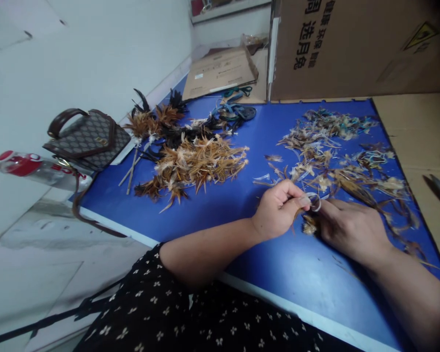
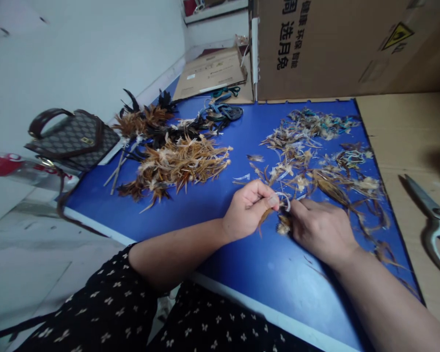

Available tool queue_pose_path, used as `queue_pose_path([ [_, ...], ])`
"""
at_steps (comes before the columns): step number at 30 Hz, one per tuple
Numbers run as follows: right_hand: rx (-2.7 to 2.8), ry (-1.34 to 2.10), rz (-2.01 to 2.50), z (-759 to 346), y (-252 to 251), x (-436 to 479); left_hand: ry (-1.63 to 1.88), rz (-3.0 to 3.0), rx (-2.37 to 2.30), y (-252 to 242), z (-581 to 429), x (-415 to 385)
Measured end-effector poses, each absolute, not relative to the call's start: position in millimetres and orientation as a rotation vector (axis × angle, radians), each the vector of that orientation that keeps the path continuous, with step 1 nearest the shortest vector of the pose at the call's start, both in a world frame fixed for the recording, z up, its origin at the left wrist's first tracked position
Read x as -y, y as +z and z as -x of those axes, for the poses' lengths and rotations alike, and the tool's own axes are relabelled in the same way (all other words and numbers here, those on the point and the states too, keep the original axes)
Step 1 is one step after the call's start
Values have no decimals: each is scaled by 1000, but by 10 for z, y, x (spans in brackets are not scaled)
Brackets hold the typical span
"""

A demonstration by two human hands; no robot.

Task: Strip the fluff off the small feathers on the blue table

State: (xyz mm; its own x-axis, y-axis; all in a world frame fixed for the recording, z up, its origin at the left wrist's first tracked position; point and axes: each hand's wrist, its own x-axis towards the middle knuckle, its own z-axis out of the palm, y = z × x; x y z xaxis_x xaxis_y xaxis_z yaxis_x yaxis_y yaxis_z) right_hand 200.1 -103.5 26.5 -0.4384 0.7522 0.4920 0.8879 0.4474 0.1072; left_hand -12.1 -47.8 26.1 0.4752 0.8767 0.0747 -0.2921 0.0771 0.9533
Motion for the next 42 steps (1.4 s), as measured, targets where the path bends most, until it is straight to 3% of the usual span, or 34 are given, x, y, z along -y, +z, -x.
queue_pose_path([
  [9, 2257, -175, 1328, -2073, 285, 997, 938, -1395, -288, 317, 173, 348],
  [15, 2207, -65, 1405, -2063, 303, 1004, 830, -1173, -519, 205, 169, 320],
  [31, 2231, -155, 1281, -1999, 408, 993, 691, -1006, -655, 264, 81, 398],
  [42, 1850, 425, 1443, -2058, 579, 1065, 781, -1057, -689, 263, 58, 368],
])
